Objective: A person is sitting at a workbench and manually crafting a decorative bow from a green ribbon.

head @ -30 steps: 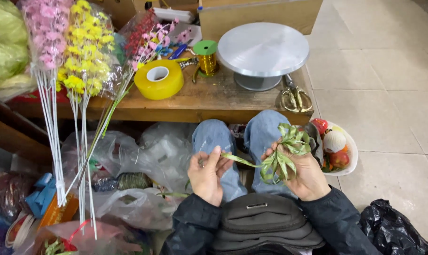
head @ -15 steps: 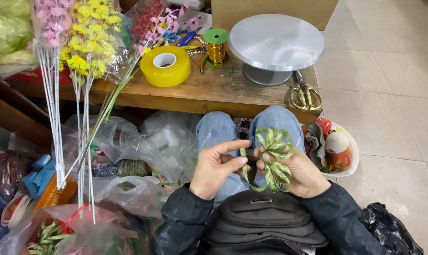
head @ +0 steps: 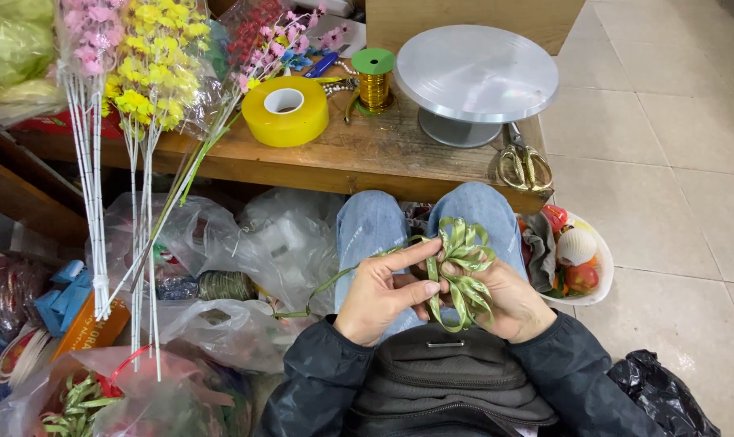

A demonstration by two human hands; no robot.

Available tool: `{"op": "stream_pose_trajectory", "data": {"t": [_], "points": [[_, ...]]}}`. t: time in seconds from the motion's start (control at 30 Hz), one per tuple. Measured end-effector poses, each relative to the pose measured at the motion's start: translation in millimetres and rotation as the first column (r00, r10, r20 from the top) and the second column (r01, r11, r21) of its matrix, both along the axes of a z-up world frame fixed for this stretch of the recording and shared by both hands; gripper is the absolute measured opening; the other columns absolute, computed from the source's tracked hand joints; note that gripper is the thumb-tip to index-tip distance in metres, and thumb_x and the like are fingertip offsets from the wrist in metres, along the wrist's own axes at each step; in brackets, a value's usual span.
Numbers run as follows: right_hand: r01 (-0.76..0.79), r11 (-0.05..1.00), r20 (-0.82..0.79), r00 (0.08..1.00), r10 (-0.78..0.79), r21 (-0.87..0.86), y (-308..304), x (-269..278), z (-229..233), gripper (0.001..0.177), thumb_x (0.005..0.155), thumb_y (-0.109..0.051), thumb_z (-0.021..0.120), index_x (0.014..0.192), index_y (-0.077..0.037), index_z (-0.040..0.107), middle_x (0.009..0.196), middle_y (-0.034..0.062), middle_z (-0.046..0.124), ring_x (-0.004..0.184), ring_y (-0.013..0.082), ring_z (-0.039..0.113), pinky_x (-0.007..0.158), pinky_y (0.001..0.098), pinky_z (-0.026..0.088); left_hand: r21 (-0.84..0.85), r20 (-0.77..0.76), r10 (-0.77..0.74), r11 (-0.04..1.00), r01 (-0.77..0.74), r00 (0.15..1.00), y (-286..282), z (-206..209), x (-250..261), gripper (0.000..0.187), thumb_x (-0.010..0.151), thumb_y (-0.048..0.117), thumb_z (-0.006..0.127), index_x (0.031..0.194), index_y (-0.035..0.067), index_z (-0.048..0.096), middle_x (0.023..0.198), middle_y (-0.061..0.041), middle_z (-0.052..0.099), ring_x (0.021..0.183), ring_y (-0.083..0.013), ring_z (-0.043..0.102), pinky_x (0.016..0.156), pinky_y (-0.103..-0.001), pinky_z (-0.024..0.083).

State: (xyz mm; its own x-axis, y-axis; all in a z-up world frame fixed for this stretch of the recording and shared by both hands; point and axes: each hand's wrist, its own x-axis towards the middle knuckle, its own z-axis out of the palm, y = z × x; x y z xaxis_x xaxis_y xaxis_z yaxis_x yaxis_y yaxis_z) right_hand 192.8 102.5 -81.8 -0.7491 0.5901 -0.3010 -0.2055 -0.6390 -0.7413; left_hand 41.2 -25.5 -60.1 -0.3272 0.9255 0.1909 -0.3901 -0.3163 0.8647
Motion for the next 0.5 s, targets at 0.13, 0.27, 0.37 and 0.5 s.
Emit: {"op": "stream_pose_trajectory", "data": {"t": [0.13,0.27,0.37,0.5], "points": [[0.000,1.000,0.032,0.999,0.000,-0.017,-11.3,-4.4,19.6,0.010,0.091,0.004,0.073,0.101,0.007,0.071,0.082,0.0224,0.073,0.066,0.0314,0.074,0.071,0.0446,0.063,-0.002,0.006,-0.010,1.000,0.010,1.000,0.8,0.2,1.9,0.059,0.081,-0.012,0.081,0.138,-0.006,0.067,0.120,-0.020,0.069,0.071,-0.0158,0.074,0.047,-0.030,0.067],[0.013,0.997,0.023,1.000,-0.011,-0.078,-16.6,-4.5,29.6,0.015,0.090,0.006,0.071,0.105,0.010,0.071,0.083,0.0240,0.074,0.069,0.0344,0.077,0.069,0.0454,0.066,0.020,0.012,-0.029,0.999,0.029,1.000,1.5,-3.0,1.3,0.059,0.082,-0.012,0.081,0.139,-0.006,0.065,0.112,-0.019,0.066,0.072,-0.0156,0.073,0.047,-0.029,0.067],[0.007,0.996,0.023,1.000,-0.005,-0.084,-4.9,-1.0,10.4,0.015,0.091,0.005,0.072,0.105,0.009,0.071,0.083,0.0241,0.074,0.069,0.0341,0.077,0.068,0.0452,0.066,0.042,0.032,-0.044,0.998,0.043,0.999,5.1,-12.7,2.3,0.060,0.082,-0.013,0.080,0.140,-0.007,0.064,0.110,-0.020,0.066,0.072,-0.0190,0.075,0.046,-0.028,0.067],[-0.013,0.996,0.015,1.000,0.014,-0.086,-10.0,-7.8,23.5,0.015,0.091,0.003,0.073,0.105,0.009,0.071,0.084,0.0247,0.075,0.071,0.0358,0.078,0.068,0.0451,0.066,0.054,0.086,-0.065,0.997,0.060,0.994,3.1,-8.3,4.5,0.062,0.082,-0.013,0.081,0.141,-0.008,0.063,0.102,-0.015,0.063,0.071,-0.0170,0.074,0.045,-0.028,0.066]]}}
